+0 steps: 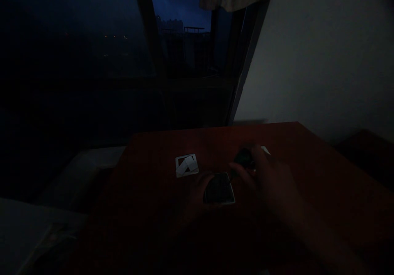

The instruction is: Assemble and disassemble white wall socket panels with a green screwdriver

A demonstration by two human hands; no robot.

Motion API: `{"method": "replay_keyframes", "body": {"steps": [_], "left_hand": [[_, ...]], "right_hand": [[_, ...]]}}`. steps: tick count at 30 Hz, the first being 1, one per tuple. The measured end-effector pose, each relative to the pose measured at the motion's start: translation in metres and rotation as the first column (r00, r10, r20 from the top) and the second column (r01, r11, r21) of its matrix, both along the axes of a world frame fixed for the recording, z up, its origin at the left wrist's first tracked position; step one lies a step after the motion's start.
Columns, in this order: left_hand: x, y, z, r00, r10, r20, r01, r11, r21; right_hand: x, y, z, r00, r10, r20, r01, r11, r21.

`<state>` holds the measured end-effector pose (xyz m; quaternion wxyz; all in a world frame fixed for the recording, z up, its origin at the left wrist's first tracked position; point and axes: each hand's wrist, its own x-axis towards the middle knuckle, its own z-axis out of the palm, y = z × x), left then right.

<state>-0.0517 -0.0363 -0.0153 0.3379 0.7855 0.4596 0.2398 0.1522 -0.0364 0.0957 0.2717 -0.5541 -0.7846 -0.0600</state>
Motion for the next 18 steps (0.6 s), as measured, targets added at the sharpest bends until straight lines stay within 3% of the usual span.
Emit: {"method": "replay_keyframes", "body": {"steps": [5,9,14,18], "left_hand": [[0.000,0.000,0.000,1.000,-0.015,-0.002,0.015,1.000,0.005],[-0.004,-0.002,0.007,0.996,-0.012,-0.090,0.018,0.997,0.072],[-0.042,-0.011,0.020,0.923,0.274,-0.269,-0.224,0.954,0.202],[-0.092,-0.020,0.018,0.704,0.545,-0.455,-0.476,0.838,0.268]], "right_hand": [[0.004,0.000,0.004,0.996,0.010,-0.091,-0.020,0.994,-0.110],[0.022,0.000,0.009,0.943,-0.021,-0.333,-0.043,0.982,-0.185],[0.043,-0.004,-0.008,0.700,-0.204,-0.685,0.075,0.974,-0.213],[0.050,-0.009,-0.046,0.501,-0.331,-0.799,0.024,0.929,-0.370]]}}
